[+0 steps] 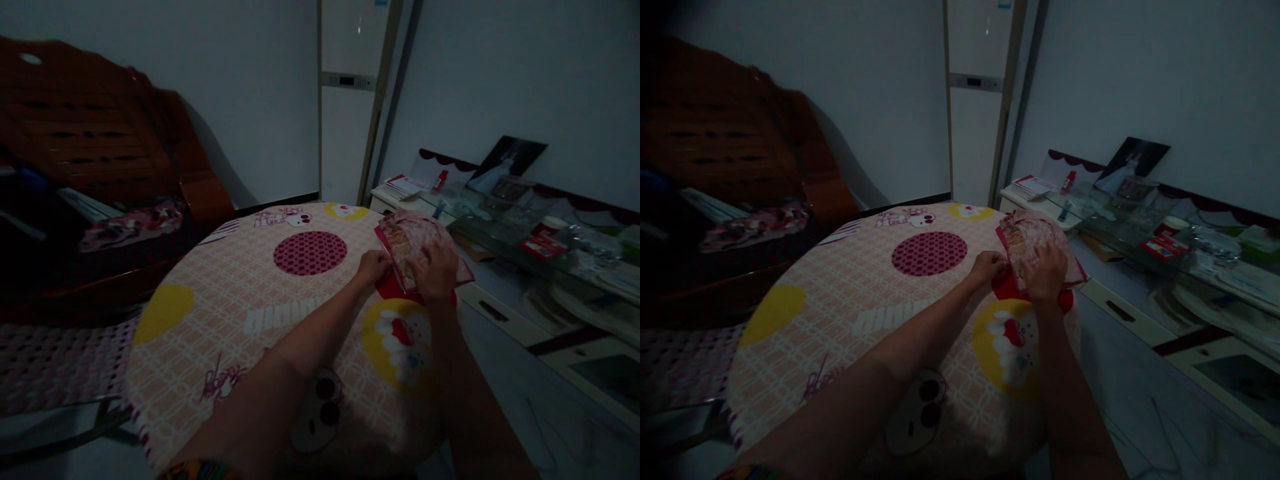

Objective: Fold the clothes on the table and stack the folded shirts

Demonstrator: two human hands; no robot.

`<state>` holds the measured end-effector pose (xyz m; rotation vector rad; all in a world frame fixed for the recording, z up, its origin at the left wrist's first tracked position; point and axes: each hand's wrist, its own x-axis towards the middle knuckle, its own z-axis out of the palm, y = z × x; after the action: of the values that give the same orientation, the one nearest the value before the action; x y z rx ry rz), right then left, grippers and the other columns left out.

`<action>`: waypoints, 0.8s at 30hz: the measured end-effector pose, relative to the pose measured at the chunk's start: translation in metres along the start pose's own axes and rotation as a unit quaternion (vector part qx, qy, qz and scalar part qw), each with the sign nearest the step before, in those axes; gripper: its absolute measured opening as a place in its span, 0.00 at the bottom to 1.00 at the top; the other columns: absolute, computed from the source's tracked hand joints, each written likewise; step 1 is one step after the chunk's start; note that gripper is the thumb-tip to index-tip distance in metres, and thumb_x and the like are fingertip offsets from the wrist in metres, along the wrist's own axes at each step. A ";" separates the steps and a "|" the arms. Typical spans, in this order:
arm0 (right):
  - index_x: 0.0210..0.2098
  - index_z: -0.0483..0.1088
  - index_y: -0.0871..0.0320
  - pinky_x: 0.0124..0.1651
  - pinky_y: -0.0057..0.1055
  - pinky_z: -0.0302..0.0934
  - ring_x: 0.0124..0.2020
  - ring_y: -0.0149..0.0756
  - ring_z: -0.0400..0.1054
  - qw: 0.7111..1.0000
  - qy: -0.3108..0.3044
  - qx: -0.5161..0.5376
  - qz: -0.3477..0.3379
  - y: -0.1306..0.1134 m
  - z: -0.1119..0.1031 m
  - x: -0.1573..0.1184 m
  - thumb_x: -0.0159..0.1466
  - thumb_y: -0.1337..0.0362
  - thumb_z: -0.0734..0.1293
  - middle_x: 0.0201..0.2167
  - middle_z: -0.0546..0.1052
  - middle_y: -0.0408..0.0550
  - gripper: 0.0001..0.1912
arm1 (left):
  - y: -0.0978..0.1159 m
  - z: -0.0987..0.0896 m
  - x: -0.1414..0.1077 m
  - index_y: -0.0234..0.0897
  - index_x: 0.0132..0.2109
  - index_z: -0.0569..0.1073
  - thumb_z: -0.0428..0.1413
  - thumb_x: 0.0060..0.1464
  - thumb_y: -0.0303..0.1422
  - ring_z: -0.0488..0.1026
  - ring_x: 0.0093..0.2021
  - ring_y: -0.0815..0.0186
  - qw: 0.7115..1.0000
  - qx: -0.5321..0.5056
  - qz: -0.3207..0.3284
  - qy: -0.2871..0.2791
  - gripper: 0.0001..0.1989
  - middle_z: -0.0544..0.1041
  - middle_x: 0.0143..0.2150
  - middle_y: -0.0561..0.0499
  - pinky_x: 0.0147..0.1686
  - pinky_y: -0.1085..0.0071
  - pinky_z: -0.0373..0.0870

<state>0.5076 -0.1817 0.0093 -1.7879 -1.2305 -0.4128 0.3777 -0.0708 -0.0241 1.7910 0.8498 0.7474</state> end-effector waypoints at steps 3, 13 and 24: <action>0.40 0.73 0.58 0.66 0.57 0.52 0.65 0.56 0.57 0.997 -0.048 -0.040 -0.038 0.005 0.006 -0.004 0.60 0.60 0.67 0.64 0.65 0.65 0.11 | 0.001 0.011 0.000 0.35 0.29 0.75 0.57 0.56 0.27 0.72 0.23 0.71 0.998 -0.065 -0.011 -0.007 0.08 0.75 0.21 0.54 0.31 0.75 0.69; 0.35 0.74 0.57 0.39 0.37 0.69 0.32 0.39 0.72 0.969 -0.039 0.235 0.073 -0.016 -0.005 0.003 0.60 0.56 0.66 0.30 0.77 0.47 0.12 | 0.038 -0.001 -0.008 0.34 0.34 0.72 0.60 0.59 0.43 0.74 0.26 0.70 0.936 -0.345 -0.068 -0.027 0.15 0.76 0.29 0.50 0.31 0.72 0.74; 0.39 0.75 0.57 0.51 0.48 0.67 0.44 0.48 0.73 0.997 -0.031 0.062 0.019 -0.006 -0.010 -0.004 0.60 0.57 0.65 0.40 0.79 0.57 0.13 | 0.056 -0.116 0.001 0.34 0.36 0.74 0.52 0.55 0.24 0.75 0.38 0.68 0.906 -0.223 0.052 0.356 0.06 0.78 0.36 0.51 0.42 0.72 0.70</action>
<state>0.5023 -0.1912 0.0151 -1.7270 -1.2352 -0.2558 0.2978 -0.0268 0.0671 1.1461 0.9435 1.5814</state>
